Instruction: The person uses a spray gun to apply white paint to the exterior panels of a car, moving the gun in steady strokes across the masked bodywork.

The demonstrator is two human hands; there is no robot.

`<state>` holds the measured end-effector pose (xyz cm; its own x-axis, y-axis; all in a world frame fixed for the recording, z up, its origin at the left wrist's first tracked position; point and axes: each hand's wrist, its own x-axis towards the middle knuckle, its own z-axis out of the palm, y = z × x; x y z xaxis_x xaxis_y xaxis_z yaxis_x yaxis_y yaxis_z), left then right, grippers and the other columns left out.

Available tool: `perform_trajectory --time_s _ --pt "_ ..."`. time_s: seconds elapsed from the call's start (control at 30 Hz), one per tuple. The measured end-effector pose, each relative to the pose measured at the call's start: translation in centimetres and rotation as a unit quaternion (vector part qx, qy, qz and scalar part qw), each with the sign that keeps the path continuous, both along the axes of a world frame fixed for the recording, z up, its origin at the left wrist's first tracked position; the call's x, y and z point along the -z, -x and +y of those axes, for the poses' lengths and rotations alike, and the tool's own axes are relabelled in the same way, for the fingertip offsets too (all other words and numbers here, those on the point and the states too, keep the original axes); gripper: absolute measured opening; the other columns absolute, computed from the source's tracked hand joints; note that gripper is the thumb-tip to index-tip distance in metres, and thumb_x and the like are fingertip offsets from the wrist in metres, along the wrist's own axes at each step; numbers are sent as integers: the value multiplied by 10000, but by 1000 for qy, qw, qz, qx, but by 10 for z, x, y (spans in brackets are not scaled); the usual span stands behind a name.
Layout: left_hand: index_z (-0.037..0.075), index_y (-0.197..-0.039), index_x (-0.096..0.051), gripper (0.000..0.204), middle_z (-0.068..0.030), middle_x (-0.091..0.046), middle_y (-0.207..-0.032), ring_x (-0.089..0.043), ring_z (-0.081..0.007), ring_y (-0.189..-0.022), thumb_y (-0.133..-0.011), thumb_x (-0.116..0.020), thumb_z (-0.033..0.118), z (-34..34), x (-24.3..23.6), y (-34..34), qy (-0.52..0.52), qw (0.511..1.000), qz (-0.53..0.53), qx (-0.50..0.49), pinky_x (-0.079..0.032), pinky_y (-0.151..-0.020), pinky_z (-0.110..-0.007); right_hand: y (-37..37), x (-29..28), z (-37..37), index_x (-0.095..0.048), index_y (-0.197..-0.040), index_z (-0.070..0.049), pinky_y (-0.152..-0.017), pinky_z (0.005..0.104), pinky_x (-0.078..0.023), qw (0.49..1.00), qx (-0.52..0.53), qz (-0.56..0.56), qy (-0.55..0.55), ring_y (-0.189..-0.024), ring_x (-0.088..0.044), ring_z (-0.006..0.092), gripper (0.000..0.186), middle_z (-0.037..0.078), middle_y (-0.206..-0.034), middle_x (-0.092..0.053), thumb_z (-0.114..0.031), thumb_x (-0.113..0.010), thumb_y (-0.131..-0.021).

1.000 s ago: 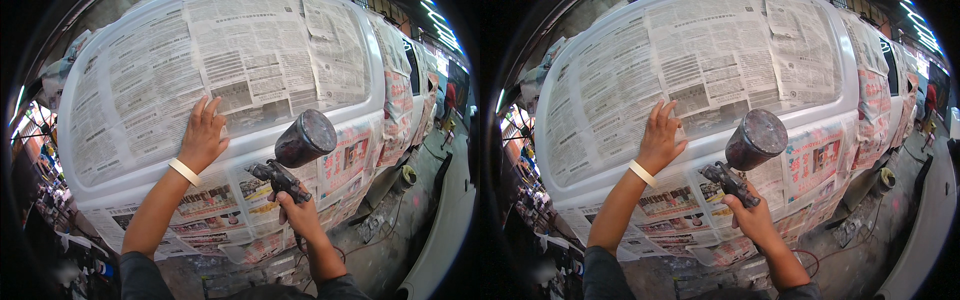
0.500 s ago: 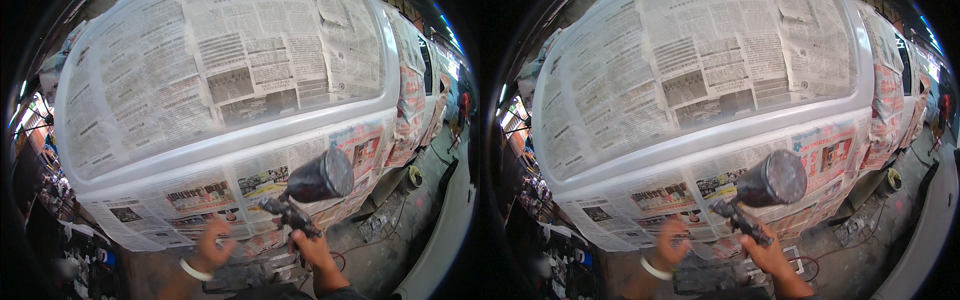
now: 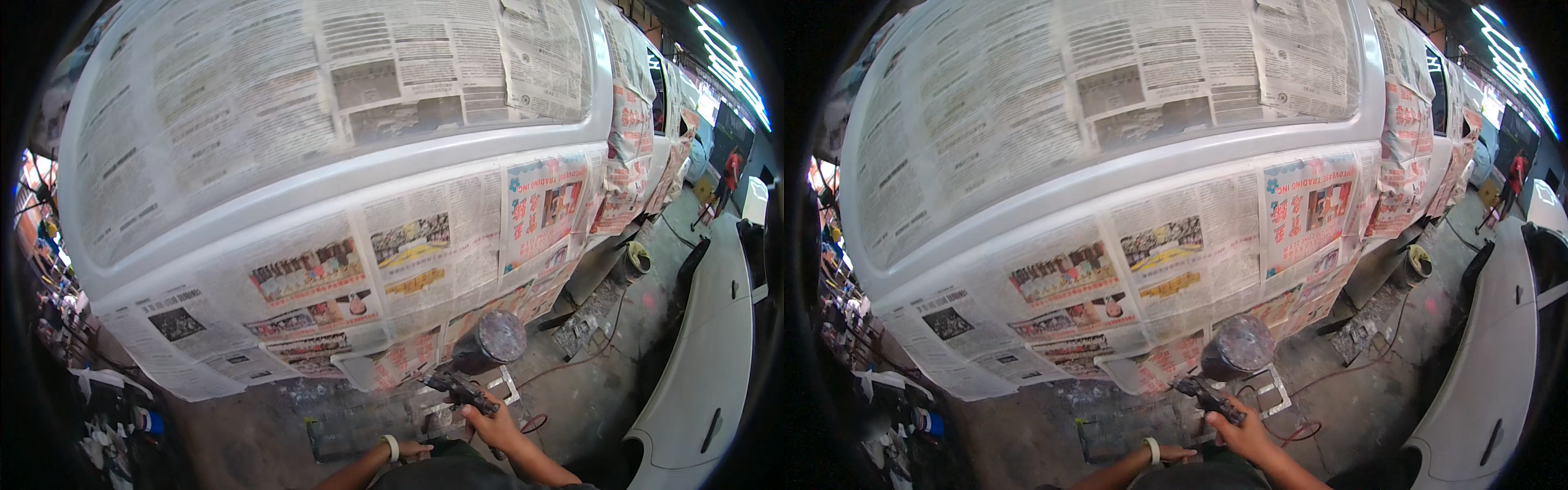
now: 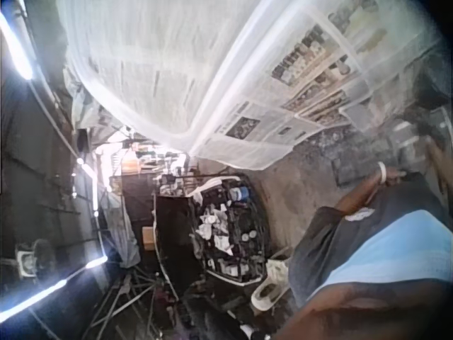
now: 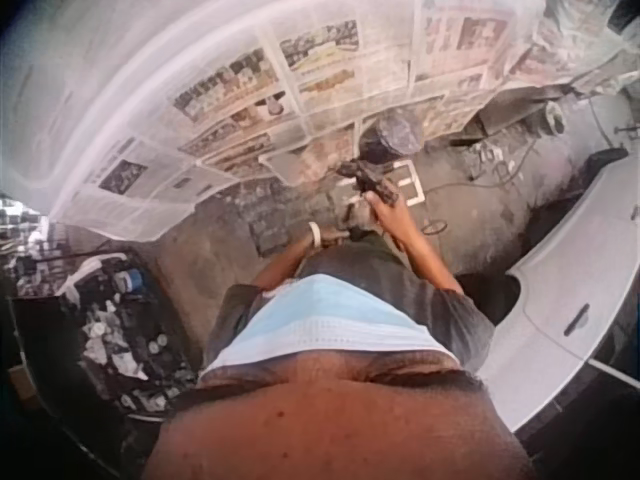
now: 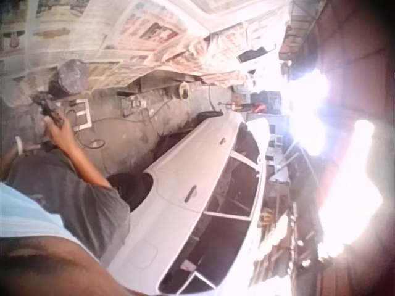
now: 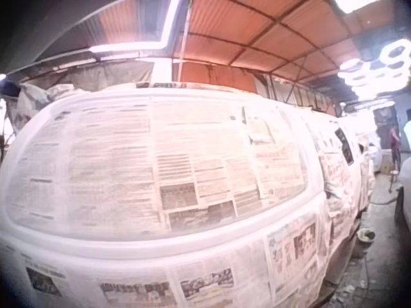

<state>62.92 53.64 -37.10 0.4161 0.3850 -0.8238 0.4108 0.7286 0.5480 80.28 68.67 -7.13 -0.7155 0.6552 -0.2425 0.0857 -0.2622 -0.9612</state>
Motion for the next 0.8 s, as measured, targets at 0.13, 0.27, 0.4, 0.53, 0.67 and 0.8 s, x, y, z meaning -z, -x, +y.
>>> perform_trajectory --time_s 0.13,0.27,0.4,0.53,0.67,0.8 --pt "6 -1316 -572 660 -144 -592 -1344 -537 -298 -1223 -1003 -437 571 -41 149 -50 -190 963 -27 190 -389 -1039 -425 -32 -3 -53 -594 -1245 10 -531 257 -491 995 88 -43 -1 -595 -598 91 349 18 -849 -635 -196 -661 -971" --pt "53 -1232 -595 434 -165 -641 -1208 -602 -313 -1107 -998 -499 406 -110 147 -107 -139 974 -33 178 -455 -951 -442 -72 27 -96 -597 -1171 31 -536 276 -519 988 138 -46 -46 -611 -600 102 310 65 -942 -676 -205 -648 -975" --pt "60 -1113 -606 281 -158 -667 -1075 -636 -304 -978 -971 -573 301 -142 172 -114 -259 965 7 36 -495 -851 -438 -93 21 -117 -582 -1162 28 -497 258 -492 976 205 -45 -48 -574 -572 88 300 114 -1049 -703 -215 -623 -992" --pt "36 -1028 -615 270 -146 -682 -990 -649 -281 -960 -954 -615 296 -149 134 -100 -268 963 -18 -30 -502 -818 -389 -105 21 -130 -556 -1200 25 -470 251 -470 961 274 -35 -21 -541 -553 87 321 123 -1082 -706 -221 -611 -1000" --pt "42 -936 -650 267 -107 -698 -878 -667 -219 -844 -926 -667 308 -130 129 -90 -315 948 -52 -10 -518 -763 -364 -117 18 -130 -539 -1232 2 -443 238 -456 949 309 -47 -45 -501 -538 93 352 151 -1069 -710 -271 -583 -1015" --pt "51 -888 -657 276 -85 -698 -847 -663 -195 -815 -888 -718 320 -102 116 -107 -316 945 -66 56 -515 -736 -348 -138 13 -128 -539 -1214 -11 -431 230 -444 943 325 -39 -60 -490 -533 92 354 153 -1043 -710 -306 -574 -1022"
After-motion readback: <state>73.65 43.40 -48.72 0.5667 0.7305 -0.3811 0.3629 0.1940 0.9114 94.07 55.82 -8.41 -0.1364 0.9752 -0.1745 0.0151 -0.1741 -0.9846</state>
